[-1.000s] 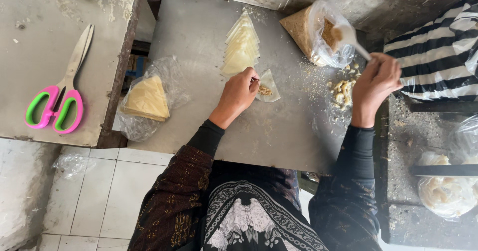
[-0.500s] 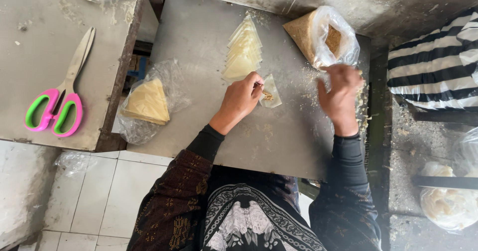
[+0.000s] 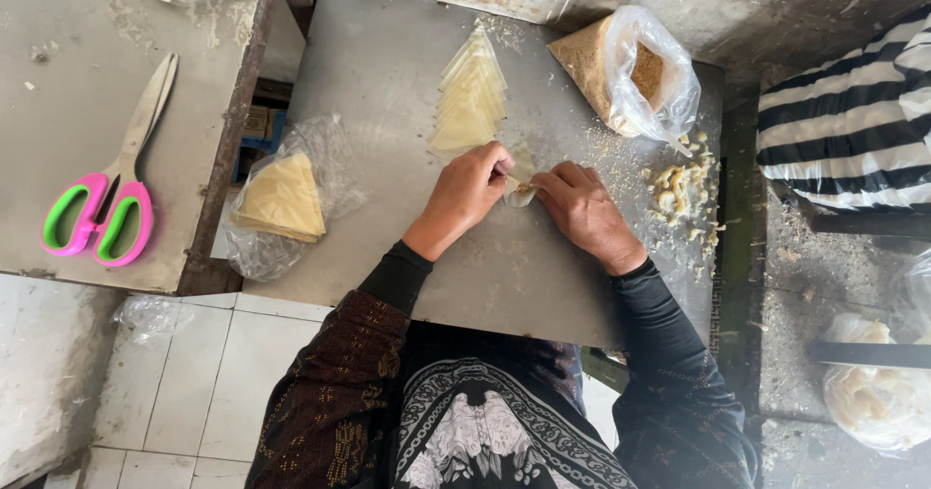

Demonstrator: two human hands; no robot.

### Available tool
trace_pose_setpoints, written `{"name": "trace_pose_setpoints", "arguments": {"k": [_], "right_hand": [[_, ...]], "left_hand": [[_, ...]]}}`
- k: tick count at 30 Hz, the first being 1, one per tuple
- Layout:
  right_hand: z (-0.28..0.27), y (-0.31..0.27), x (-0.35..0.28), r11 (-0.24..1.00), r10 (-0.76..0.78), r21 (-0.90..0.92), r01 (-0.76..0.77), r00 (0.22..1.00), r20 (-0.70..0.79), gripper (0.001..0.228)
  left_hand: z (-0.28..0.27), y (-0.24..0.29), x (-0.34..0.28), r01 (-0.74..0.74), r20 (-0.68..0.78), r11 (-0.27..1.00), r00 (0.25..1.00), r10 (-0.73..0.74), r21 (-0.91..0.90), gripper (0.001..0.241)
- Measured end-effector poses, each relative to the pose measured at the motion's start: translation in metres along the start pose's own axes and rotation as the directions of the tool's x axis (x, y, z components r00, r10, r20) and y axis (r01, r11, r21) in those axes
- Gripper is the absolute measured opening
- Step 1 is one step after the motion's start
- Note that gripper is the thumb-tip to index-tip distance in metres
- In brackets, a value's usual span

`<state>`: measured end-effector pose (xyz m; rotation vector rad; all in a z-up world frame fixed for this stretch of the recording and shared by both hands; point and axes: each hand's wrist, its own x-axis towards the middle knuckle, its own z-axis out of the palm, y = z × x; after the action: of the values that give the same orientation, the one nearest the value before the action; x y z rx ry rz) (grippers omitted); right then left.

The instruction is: The person folds triangular pieces of dough, fills them with a spoonful of filling from a plastic bag, and then rolls them into small cylinders on a metal surface.

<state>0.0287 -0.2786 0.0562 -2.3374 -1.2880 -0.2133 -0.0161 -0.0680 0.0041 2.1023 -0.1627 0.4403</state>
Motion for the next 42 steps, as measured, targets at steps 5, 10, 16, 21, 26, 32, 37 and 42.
{"name": "trace_pose_setpoints", "arguments": {"k": [5,10,16,21,26,32,37,42], "right_hand": [[0.007,0.003,-0.002,0.999,-0.006,0.052,0.008,0.999,-0.046,0.023],[0.019,0.006,-0.004,0.987,0.025,0.158,-0.013,0.997,-0.075,0.024],[0.029,0.008,-0.003,0.984,0.028,0.179,-0.013,0.996,-0.084,0.018],[0.035,0.003,-0.003,0.988,0.06,0.151,-0.043,0.992,-0.112,0.023],[0.031,-0.007,-0.001,0.993,0.082,0.094,-0.074,0.993,-0.086,0.021],[0.005,-0.009,0.002,0.996,-0.085,-0.023,0.085,0.996,-0.024,0.025],[-0.001,-0.004,0.001,0.985,-0.172,-0.015,0.172,0.985,-0.027,0.026],[0.001,-0.004,0.002,0.987,-0.16,-0.021,0.159,0.987,-0.015,0.027]], "left_hand": [[0.0,0.0,0.001,0.008,0.021,1.0,1.0,-0.008,0.009,0.021],[0.003,0.001,0.001,0.034,0.053,0.999,0.998,-0.034,-0.004,0.022],[0.003,0.001,0.002,0.05,0.129,0.996,0.991,-0.041,-0.072,0.024],[0.007,-0.002,0.001,0.017,0.109,0.998,0.994,-0.011,-0.054,0.025],[0.01,-0.008,-0.001,0.005,0.096,1.0,0.995,-0.006,0.01,0.023],[0.0,-0.018,0.002,-0.172,0.204,0.983,0.966,0.155,0.063,0.016],[-0.009,-0.01,-0.006,-0.361,0.169,0.929,0.924,0.343,0.085,0.015],[-0.015,-0.006,-0.002,-0.404,0.226,0.911,0.897,0.379,0.075,0.029]]}}
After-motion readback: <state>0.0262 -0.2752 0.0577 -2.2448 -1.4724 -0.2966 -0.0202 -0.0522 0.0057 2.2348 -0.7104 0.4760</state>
